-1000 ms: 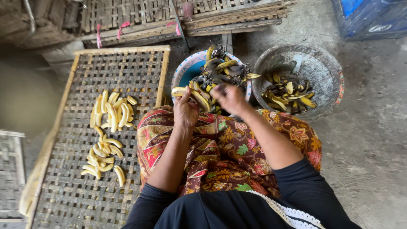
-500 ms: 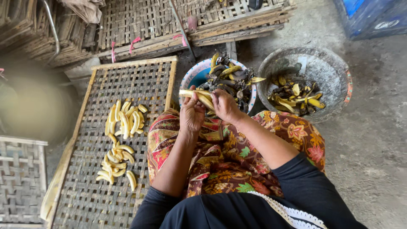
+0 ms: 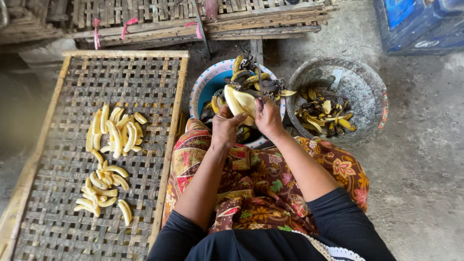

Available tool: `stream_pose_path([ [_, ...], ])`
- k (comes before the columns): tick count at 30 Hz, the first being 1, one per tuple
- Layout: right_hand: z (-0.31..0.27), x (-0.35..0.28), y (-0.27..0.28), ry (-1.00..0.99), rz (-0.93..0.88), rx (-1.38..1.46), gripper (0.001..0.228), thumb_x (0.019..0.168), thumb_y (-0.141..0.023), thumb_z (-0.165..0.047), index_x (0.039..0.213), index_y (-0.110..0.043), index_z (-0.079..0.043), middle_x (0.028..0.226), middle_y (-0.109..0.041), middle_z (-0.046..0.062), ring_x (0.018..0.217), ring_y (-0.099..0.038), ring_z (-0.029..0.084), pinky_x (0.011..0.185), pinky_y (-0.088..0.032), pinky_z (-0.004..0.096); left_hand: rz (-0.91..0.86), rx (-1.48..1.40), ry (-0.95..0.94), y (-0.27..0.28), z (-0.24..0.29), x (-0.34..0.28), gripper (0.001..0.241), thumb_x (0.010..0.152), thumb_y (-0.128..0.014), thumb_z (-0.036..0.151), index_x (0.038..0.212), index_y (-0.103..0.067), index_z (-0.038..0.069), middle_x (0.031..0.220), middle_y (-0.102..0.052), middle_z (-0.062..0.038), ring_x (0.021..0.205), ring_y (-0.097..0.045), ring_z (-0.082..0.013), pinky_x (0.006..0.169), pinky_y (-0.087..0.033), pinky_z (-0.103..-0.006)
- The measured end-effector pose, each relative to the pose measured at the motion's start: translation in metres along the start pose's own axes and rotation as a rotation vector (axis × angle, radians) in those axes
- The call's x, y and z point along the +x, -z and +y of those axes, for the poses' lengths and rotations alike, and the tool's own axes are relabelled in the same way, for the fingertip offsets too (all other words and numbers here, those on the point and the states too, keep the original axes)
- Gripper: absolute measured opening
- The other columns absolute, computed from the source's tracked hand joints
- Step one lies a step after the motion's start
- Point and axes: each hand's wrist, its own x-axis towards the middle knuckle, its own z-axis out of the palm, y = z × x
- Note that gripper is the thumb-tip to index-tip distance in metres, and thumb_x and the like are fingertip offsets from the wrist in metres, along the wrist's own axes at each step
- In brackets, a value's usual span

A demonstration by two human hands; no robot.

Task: The person peels bananas with a knife and by hand, placing the fruit on a wooden rack and the peels into a bucket.

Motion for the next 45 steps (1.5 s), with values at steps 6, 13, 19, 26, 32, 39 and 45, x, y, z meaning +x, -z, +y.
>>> stream_pose_path([
  [6,0.002,0.012,0.009,-0.575,-0.176,0.168,0.025,0.111,-0.058,-0.017,0.092,-0.058,0.000,0.064,-0.060,0.015,0.053,-0.063,0.030,0.052,-0.047,0.041,-0.088,-0.111,0.093,0.004,0.016,0.007,0.053,0.086,-0.071,-0.012,0.137,-0.058,-0.005,0.122,-0.072,-0.015,0.108,-0.070,-0.0213,0.095,-0.060,-0.0344],
  [13,-0.012,0.016,0.011,-0.014,-0.005,0.026,0.022,0.113,-0.054,-0.017,0.106,-0.057,0.003,0.085,-0.063,0.015,0.072,-0.065,0.027,0.059,-0.052,0.042,-0.081,0.096,0.004,-0.003,0.018,0.024,0.047,0.085,-0.078,-0.009,0.127,-0.058,-0.002,0.115,-0.073,-0.011,0.103,-0.071,-0.0184,0.093,-0.060,-0.0333],
  [19,-0.012,0.020,0.022,-0.578,-0.131,0.306,0.021,0.110,-0.056,-0.021,0.099,-0.062,-0.004,0.068,-0.060,0.008,0.052,-0.059,0.015,0.044,-0.050,0.030,-0.128,0.076,0.076,0.002,0.023,0.023,0.043,0.085,-0.073,-0.013,0.125,-0.063,0.000,0.113,-0.075,-0.010,0.102,-0.072,-0.0185,0.094,-0.060,-0.0335],
  [26,-0.010,0.055,0.067,-0.668,-0.088,0.357,0.030,0.111,-0.051,-0.027,0.099,-0.063,-0.002,0.073,-0.065,0.006,0.052,-0.063,0.013,0.042,-0.056,0.028,-0.172,-0.089,0.376,0.006,0.041,0.018,0.084,0.076,-0.061,-0.023,0.148,-0.038,0.014,0.104,-0.068,-0.012,0.095,-0.073,-0.0258,0.086,-0.065,-0.0402],
  [32,0.029,0.062,0.119,-0.369,0.121,-0.270,0.023,0.120,-0.054,-0.015,0.104,-0.064,-0.001,0.082,-0.062,0.007,0.069,-0.063,0.016,0.056,-0.051,0.031,-0.268,-0.116,0.373,0.007,0.052,0.012,0.082,0.083,-0.063,-0.014,0.156,-0.037,0.011,0.102,-0.062,-0.010,0.082,-0.066,-0.0209,0.069,-0.056,-0.0325],
  [39,-0.011,0.063,0.101,-0.133,0.010,-0.144,0.012,0.109,-0.068,-0.010,0.112,-0.064,0.001,0.094,-0.067,0.010,0.082,-0.066,0.020,0.077,-0.057,0.037,-0.243,0.080,0.333,0.009,0.023,0.014,0.067,0.090,-0.061,0.000,0.153,-0.042,0.009,0.103,-0.057,-0.005,0.087,-0.057,-0.0160,0.078,-0.050,-0.0290],
  [45,-0.069,0.061,0.043,-0.060,-0.147,-0.008,0.022,0.103,-0.072,-0.015,0.116,-0.070,0.002,0.099,-0.066,0.013,0.085,-0.071,0.022,0.068,-0.061,0.033,-0.322,0.236,0.271,0.006,0.017,0.013,0.067,0.085,-0.059,0.008,0.151,-0.045,0.004,0.113,-0.056,-0.005,0.098,-0.051,-0.0168,0.091,-0.044,-0.0292],
])
